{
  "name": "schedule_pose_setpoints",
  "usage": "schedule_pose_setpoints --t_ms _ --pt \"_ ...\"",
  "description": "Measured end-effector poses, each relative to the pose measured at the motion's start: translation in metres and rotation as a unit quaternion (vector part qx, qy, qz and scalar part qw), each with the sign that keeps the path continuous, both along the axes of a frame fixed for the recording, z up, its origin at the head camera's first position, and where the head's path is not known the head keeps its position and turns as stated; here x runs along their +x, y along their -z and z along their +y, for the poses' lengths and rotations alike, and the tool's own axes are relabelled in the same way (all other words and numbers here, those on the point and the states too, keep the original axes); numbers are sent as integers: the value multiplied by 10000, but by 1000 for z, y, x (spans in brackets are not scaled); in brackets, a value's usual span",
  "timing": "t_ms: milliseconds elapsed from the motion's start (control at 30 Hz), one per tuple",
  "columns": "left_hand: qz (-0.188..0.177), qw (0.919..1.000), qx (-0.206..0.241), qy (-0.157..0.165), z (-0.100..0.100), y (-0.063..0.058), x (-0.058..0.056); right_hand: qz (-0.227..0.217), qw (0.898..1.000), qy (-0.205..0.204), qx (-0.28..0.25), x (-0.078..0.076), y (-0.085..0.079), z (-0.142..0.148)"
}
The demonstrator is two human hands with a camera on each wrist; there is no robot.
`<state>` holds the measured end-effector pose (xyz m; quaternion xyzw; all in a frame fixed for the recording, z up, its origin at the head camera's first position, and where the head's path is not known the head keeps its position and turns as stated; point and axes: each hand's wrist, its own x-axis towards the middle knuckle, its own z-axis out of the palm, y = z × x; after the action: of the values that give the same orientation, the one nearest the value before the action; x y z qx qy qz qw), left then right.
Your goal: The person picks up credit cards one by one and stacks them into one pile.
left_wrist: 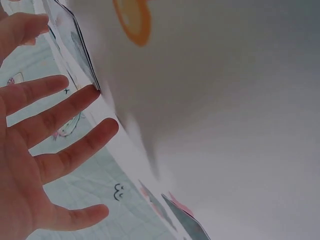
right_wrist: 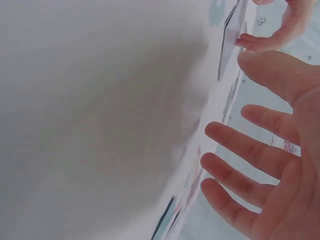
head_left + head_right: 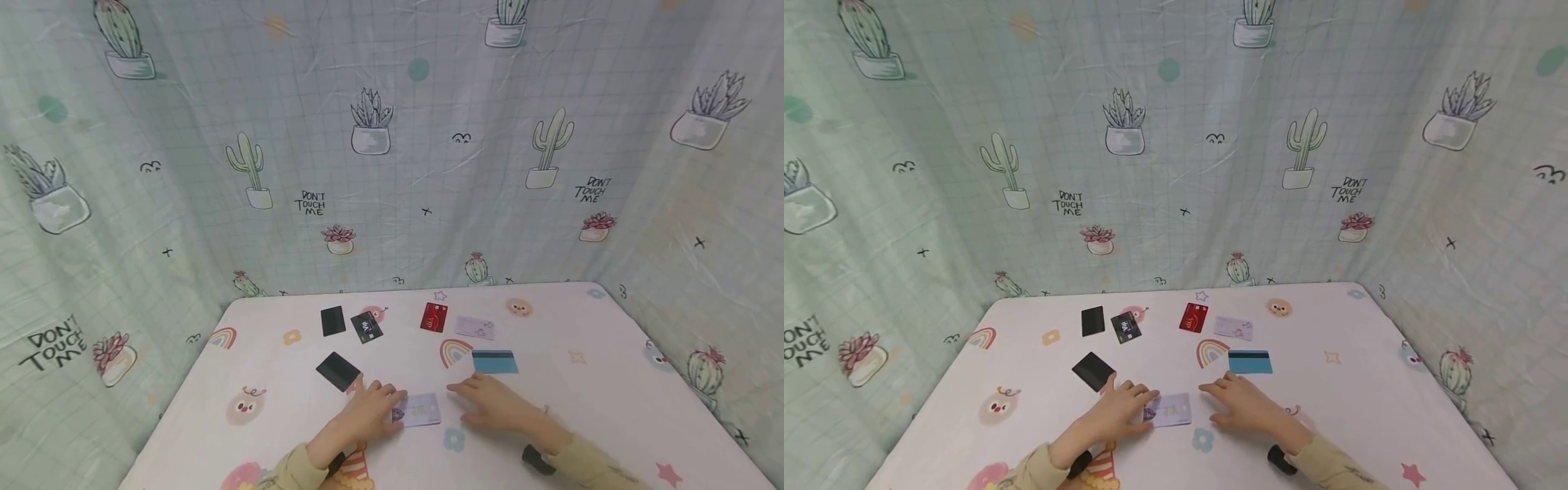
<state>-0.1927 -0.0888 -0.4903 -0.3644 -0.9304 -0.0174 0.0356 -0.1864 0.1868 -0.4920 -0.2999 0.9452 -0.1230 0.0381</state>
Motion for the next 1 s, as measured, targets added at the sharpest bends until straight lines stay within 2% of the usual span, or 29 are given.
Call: schedule_pose_setpoints --t_ms 167,367,467,600,800,1000 --pt "-139 9998 98 -63 1 0 -2 -24 9998 198 -32 2 0 7" --pt "-314 9992 209 -148 2 -1 -6 352 9993 109 -38 3 6 18" --pt "-378 9986 351 -119 4 -1 -7 288 9993 224 -40 4 9 24" --pt "-333 9983 476 -6 8 -2 -11 121 9985 514 -156 6 11 32" --pt "-144 9978 601 218 21 -8 -19 411 9967 658 -233 5 11 45" --pt "-119 9975 636 275 36 -16 -28 451 9944 887 -367 -3 12 54"
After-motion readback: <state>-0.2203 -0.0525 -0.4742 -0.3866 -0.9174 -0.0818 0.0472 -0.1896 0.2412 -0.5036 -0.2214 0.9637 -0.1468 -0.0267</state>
